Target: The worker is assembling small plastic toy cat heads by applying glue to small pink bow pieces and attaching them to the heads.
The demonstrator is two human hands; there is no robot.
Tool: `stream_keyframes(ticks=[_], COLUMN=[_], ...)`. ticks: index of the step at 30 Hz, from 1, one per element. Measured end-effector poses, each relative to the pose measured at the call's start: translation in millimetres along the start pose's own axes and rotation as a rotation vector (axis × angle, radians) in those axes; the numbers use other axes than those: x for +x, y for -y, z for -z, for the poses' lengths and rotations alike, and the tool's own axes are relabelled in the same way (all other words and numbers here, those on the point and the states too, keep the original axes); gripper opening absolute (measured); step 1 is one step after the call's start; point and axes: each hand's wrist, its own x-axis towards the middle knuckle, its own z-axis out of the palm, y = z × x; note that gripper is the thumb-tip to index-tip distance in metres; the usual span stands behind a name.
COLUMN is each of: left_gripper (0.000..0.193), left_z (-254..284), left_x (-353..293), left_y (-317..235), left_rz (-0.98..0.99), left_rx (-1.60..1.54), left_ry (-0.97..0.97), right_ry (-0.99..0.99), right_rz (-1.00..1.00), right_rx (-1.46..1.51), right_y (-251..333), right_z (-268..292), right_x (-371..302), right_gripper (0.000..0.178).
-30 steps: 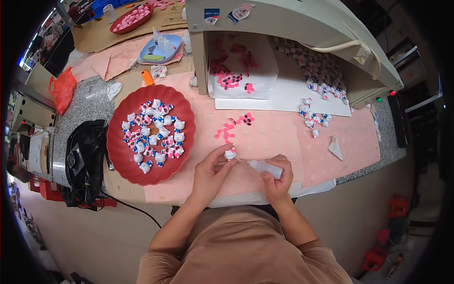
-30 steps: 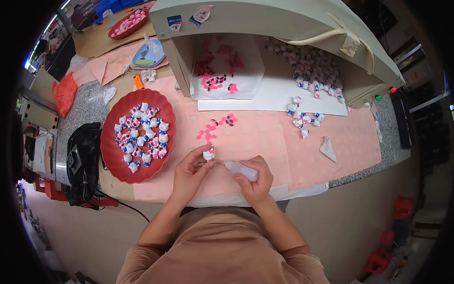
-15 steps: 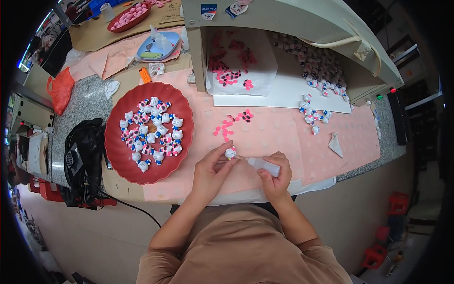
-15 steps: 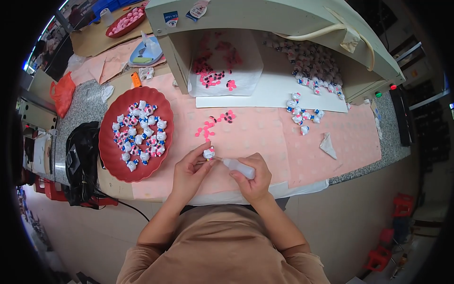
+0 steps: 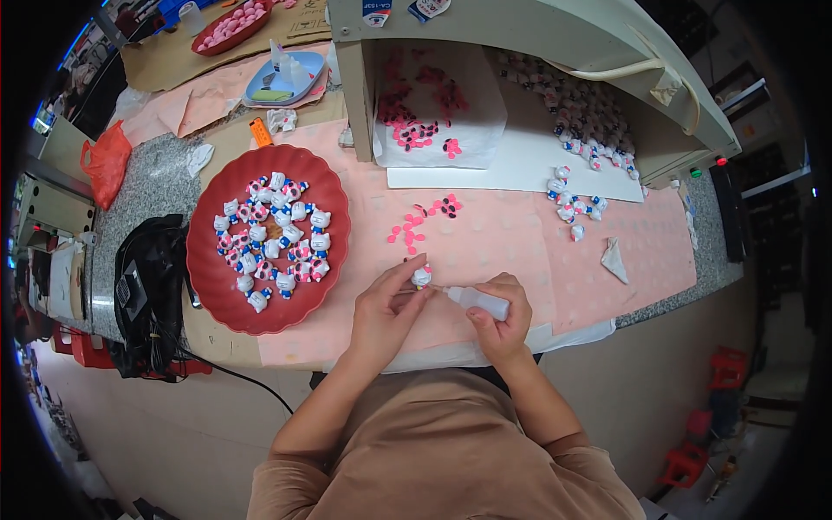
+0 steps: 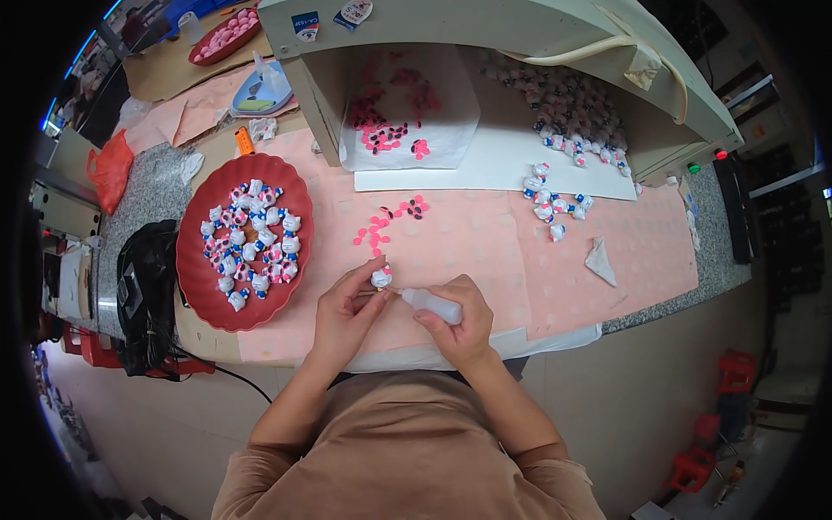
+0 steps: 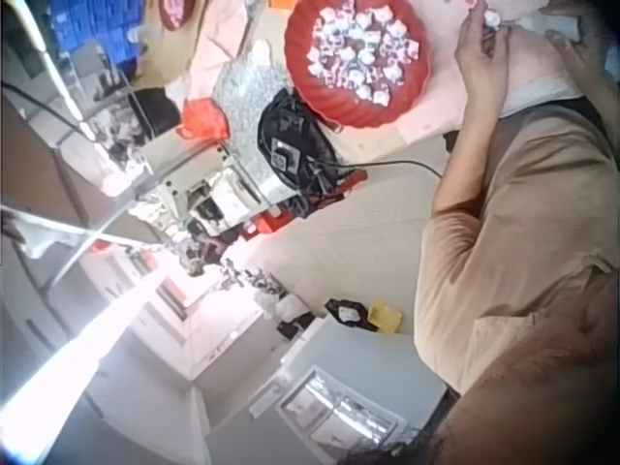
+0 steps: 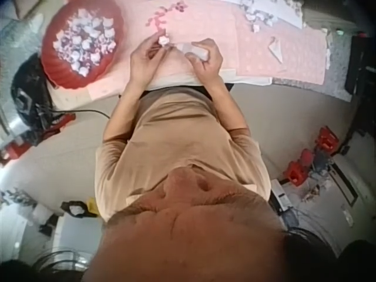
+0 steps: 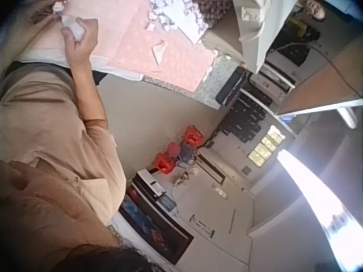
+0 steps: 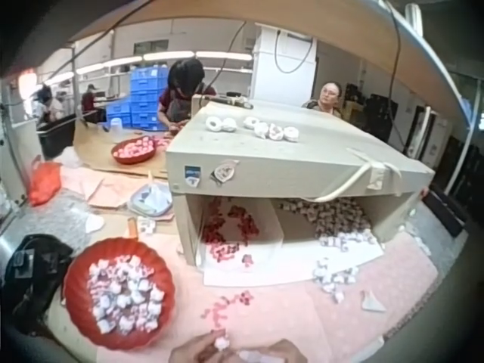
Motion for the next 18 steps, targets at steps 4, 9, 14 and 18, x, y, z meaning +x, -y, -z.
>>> stream_keyframes(ticks=[4,9,14,18], left_gripper=[0.043,0.040,0.039,0.038], left_z=[0.6,0.1,2.2,2.3], left_x=[0.7,0.1,-0.3,0.2], left_y=[-1.2,3.6,1.2,1.2], left_rz=[-0.002,0.035,0.100,0.116], left_rx=[-0.027,-0.075,-0.190,-0.203], left_ry=[-0.003,0.005,0.036,0.037], right_ry=[0.008,-0.023,-0.054,-0.048], right_rz=[-0.010,-0.022,-0.005,-0.014], right_rx=[0.011,-0.035,0.023,0.016], right_y=[-0.3,2.3,1.4,-0.1], right_z=[1.6,1.5,1.4,2.1], right_x=[-2.3,0.9,1.5,-0.7], right_gripper=[0.033,0.031,0.030,0.031])
